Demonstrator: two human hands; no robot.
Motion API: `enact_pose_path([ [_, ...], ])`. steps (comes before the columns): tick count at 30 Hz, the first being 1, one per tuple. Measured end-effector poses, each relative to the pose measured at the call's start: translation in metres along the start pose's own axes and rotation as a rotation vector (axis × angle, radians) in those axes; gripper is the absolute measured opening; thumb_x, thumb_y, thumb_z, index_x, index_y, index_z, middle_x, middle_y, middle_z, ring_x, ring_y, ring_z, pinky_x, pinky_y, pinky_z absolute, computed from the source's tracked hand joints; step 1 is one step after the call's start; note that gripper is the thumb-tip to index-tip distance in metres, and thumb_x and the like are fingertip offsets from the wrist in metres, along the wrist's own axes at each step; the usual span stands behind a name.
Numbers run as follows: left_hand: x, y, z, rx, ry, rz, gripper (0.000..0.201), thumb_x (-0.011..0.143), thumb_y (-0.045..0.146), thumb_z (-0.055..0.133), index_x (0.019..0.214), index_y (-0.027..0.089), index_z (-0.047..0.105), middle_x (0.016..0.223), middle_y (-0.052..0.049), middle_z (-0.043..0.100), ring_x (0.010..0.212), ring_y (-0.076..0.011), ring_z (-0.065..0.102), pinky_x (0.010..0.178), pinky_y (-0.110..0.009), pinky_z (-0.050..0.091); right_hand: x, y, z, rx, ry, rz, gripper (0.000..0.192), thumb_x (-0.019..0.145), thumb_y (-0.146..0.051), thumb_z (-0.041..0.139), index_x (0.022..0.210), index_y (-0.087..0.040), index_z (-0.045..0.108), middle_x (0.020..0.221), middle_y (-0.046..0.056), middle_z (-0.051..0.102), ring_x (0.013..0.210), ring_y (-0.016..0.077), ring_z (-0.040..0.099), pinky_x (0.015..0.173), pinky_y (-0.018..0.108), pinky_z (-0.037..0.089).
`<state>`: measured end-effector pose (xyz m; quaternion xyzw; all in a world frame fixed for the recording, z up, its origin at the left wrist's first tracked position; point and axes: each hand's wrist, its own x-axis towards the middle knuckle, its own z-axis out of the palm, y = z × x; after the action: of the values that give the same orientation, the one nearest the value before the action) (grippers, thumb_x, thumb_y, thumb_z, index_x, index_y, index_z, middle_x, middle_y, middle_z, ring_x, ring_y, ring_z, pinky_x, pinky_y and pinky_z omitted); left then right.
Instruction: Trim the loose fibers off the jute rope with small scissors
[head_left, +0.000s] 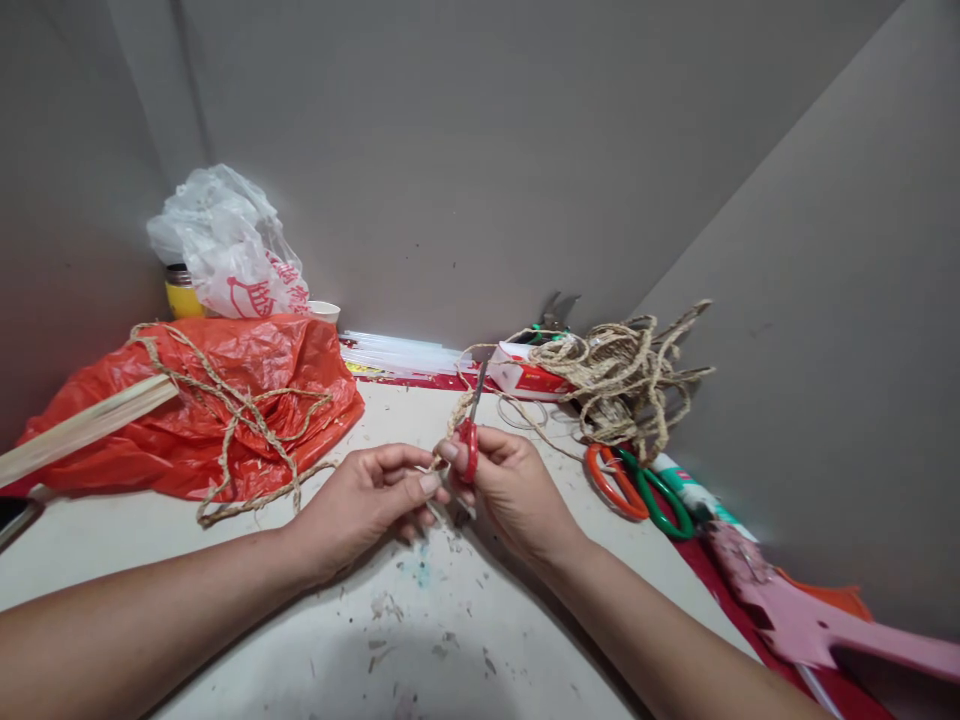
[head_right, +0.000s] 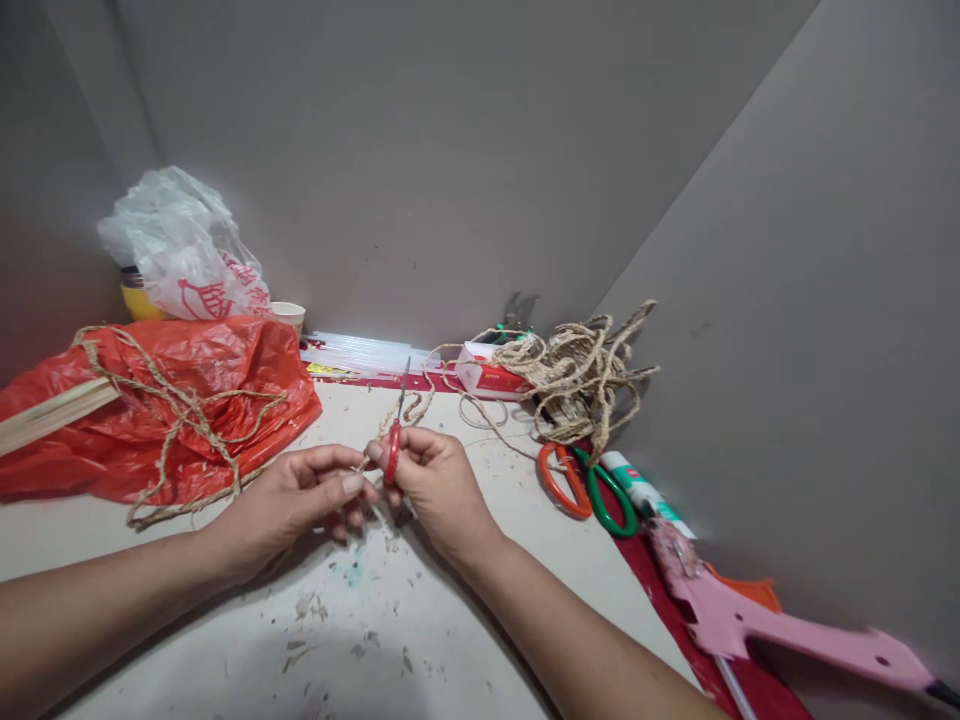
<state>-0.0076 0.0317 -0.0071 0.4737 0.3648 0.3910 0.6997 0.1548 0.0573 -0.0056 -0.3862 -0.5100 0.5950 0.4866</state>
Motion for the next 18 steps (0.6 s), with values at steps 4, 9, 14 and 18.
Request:
enact_pose_path([
  [4, 0.0021, -0.0045, -0.0019, 0.025, 0.003, 0.031, 0.026, 0.081, 0.038, 0.058, 0.083, 0.012, 0.061, 0.064, -0.002, 0.062, 0.043, -0.0052, 0.047, 0.046, -0.020, 0.039, -0.0019, 0.0016, 0.0014, -0.017, -0.021, 0.007, 0.020, 0.065, -0.030, 0.074, 0.063, -0.015, 0.061, 0.051, -0.004, 0.054, 0.039, 0.0046, 0.039, 0.039, 0.019, 0.025],
  [9, 0.0033, -0.0053, -0.0035, 0.000, -0.031, 0.013, 0.023, 0.084, 0.034, 0.054, 0.085, 0.012, 0.061, 0.061, -0.002, 0.063, 0.040, -0.0038, 0.045, 0.043, -0.017, 0.033, -0.0012, -0.0014, 0.0023, 0.049, -0.066, 0.050, 0.022, 0.067, -0.033, 0.072, 0.062, -0.015, 0.062, 0.054, -0.002, 0.057, 0.039, 0.0036, 0.037, 0.039, 0.019, 0.024],
  [14, 0.0024, -0.0021, -0.0029, -0.017, -0.045, -0.032, 0.027, 0.083, 0.038, 0.055, 0.083, 0.012, 0.062, 0.062, -0.004, 0.065, 0.038, -0.0040, 0.047, 0.040, -0.016, 0.031, -0.0030, -0.0019, 0.0046, 0.059, -0.072, 0.050, 0.021, 0.066, -0.032, 0.074, 0.064, -0.014, 0.063, 0.052, -0.002, 0.056, 0.039, 0.0035, 0.036, 0.040, 0.019, 0.026],
  [18, 0.0018, 0.0018, -0.0020, -0.035, -0.044, -0.048, 0.027, 0.083, 0.037, 0.054, 0.076, 0.012, 0.060, 0.055, -0.003, 0.063, 0.036, -0.0047, 0.047, 0.038, -0.015, 0.030, -0.0052, -0.0009, 0.0060, 0.010, -0.061, 0.043, 0.020, 0.065, -0.032, 0.074, 0.066, -0.015, 0.065, 0.052, -0.002, 0.057, 0.039, 0.0048, 0.037, 0.038, 0.019, 0.027],
])
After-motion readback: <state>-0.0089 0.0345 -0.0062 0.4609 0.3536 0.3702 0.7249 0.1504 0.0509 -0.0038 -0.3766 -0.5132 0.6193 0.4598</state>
